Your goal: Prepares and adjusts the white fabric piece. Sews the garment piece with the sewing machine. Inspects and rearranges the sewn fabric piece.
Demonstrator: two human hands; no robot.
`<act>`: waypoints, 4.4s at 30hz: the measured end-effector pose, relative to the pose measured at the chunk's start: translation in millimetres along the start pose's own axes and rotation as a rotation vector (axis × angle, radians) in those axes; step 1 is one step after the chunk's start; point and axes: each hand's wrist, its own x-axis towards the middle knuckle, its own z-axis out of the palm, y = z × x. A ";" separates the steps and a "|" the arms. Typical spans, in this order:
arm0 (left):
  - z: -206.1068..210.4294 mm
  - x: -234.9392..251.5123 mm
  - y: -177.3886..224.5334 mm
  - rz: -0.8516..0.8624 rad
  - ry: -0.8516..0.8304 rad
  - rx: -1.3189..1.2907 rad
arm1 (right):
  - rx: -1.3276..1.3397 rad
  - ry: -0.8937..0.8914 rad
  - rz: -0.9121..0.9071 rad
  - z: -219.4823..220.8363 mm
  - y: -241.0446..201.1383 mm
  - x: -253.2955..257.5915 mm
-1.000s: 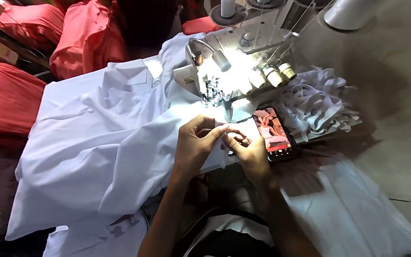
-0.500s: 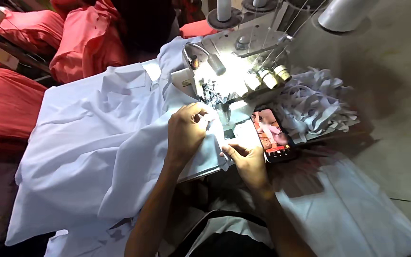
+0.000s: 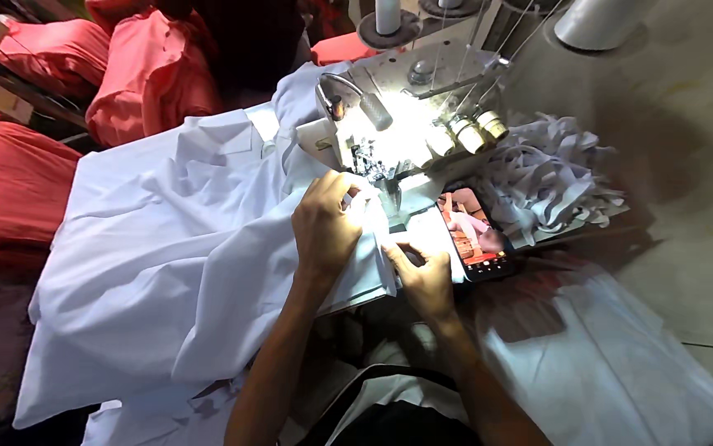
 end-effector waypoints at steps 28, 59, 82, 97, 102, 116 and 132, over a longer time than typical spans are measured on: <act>-6.9 -58.9 -12.6 0.404 -0.135 0.143 | 0.050 0.023 0.009 4.5 -1.9 1.6; -17.6 -52.4 -2.3 0.081 -0.249 0.001 | 0.076 -0.059 0.105 -9.4 -22.1 -2.8; -5.9 -139.7 39.8 -0.202 -0.082 -0.371 | 0.063 -0.219 0.180 -30.3 -9.5 -10.7; 28.0 -168.5 48.2 -0.557 -0.151 -0.885 | 0.010 -0.343 0.184 -40.1 -8.1 -9.5; 29.5 -169.6 43.1 -0.557 -0.211 -0.973 | -0.001 -0.390 0.203 -43.7 -9.0 -13.0; 26.3 -170.8 45.8 -0.563 -0.271 -0.914 | -0.023 -0.433 0.253 -49.3 -10.2 -28.2; -22.3 4.0 10.4 0.836 -0.726 0.087 | -0.114 -0.288 0.214 -43.5 -14.0 -40.7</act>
